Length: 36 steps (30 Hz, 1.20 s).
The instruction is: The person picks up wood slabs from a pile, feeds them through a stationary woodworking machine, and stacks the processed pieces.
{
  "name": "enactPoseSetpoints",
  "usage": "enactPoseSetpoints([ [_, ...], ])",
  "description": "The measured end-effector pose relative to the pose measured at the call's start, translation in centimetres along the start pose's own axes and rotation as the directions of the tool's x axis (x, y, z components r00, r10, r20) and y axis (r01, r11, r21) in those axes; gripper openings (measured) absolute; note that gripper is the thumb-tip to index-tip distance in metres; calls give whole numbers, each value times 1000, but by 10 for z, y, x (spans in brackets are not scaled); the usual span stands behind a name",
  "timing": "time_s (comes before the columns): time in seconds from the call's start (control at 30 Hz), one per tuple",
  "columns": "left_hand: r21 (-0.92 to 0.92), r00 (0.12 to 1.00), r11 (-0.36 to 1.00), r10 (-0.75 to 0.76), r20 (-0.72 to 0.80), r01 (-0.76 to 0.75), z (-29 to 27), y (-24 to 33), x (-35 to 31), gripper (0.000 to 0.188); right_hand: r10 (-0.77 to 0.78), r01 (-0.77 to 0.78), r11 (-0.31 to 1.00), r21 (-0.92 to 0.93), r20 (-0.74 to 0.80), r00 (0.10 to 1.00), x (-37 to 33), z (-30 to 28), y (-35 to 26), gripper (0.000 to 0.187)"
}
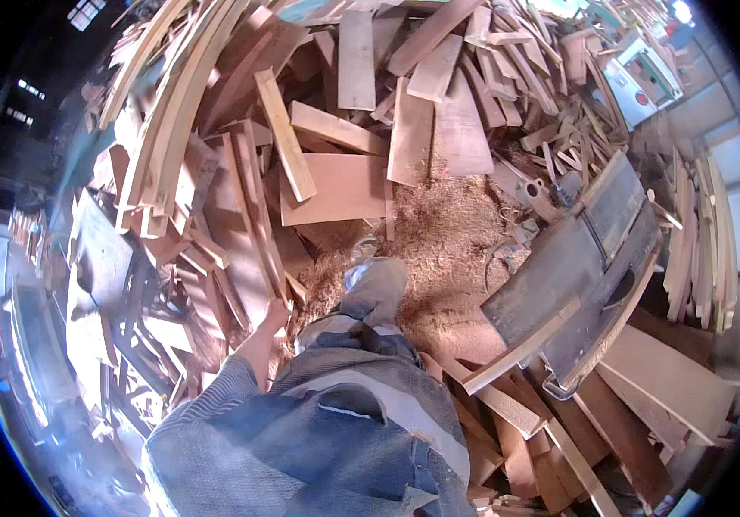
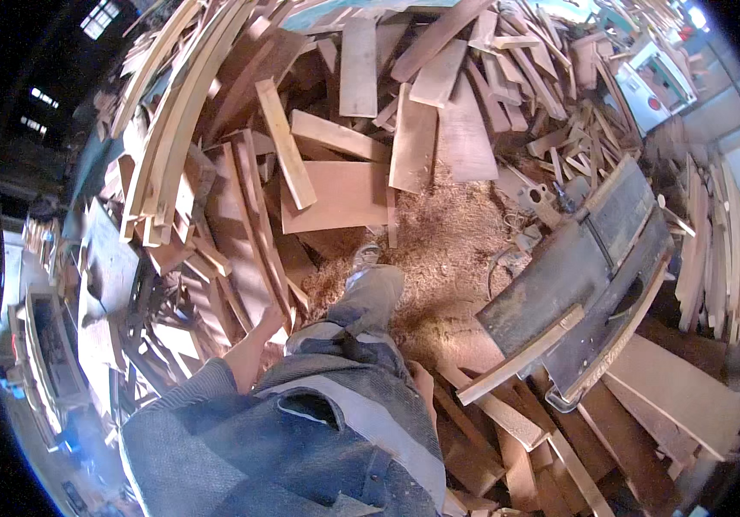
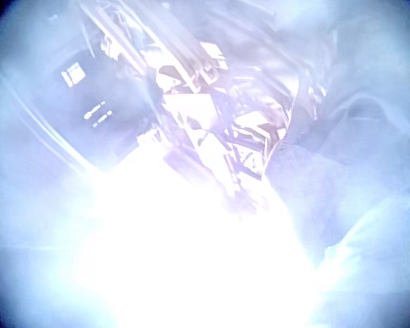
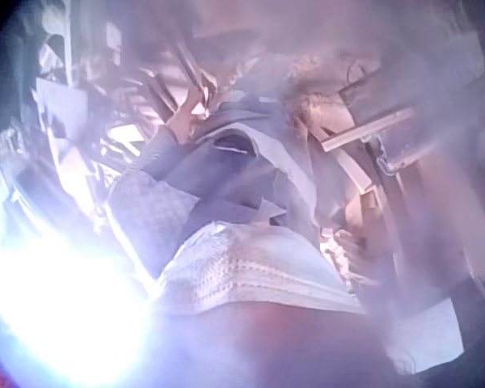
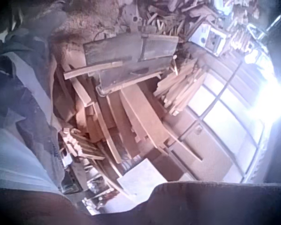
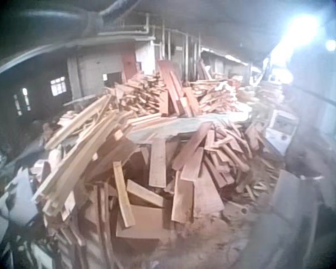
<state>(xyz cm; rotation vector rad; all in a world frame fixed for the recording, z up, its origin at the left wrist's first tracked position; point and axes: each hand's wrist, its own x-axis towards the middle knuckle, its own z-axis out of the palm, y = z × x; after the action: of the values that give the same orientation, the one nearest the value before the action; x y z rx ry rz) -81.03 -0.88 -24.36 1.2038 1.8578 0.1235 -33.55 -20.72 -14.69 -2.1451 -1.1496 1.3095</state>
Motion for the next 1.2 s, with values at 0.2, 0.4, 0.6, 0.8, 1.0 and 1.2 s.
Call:
enactPoseSetpoints([
  [0.2,76,998,995,64,-1,-64,3,67,14,25,109,-108,980,-168,1,994,2,4,5,39],
  [0.4,-79,988,989,129,87,-123,-29,142,31,23,246,-231,954,-192,57,968,7,59,85,43],
  [0.6,265,975,947,139,170,-182,-58,109,113,23,476,-433,870,-235,171,863,12,72,28,47],
  [0.8,343,972,934,22,232,-103,-104,126,193,26,381,-381,898,-222,-43,924,55,97,-4,44],
  [1.0,141,956,951,256,143,-275,-117,212,282,13,422,-427,903,43,-273,865,110,68,-158,33],
  [1.2,-5,954,991,132,271,-135,-93,258,320,21,490,-480,868,125,-370,789,127,47,-180,39],
])
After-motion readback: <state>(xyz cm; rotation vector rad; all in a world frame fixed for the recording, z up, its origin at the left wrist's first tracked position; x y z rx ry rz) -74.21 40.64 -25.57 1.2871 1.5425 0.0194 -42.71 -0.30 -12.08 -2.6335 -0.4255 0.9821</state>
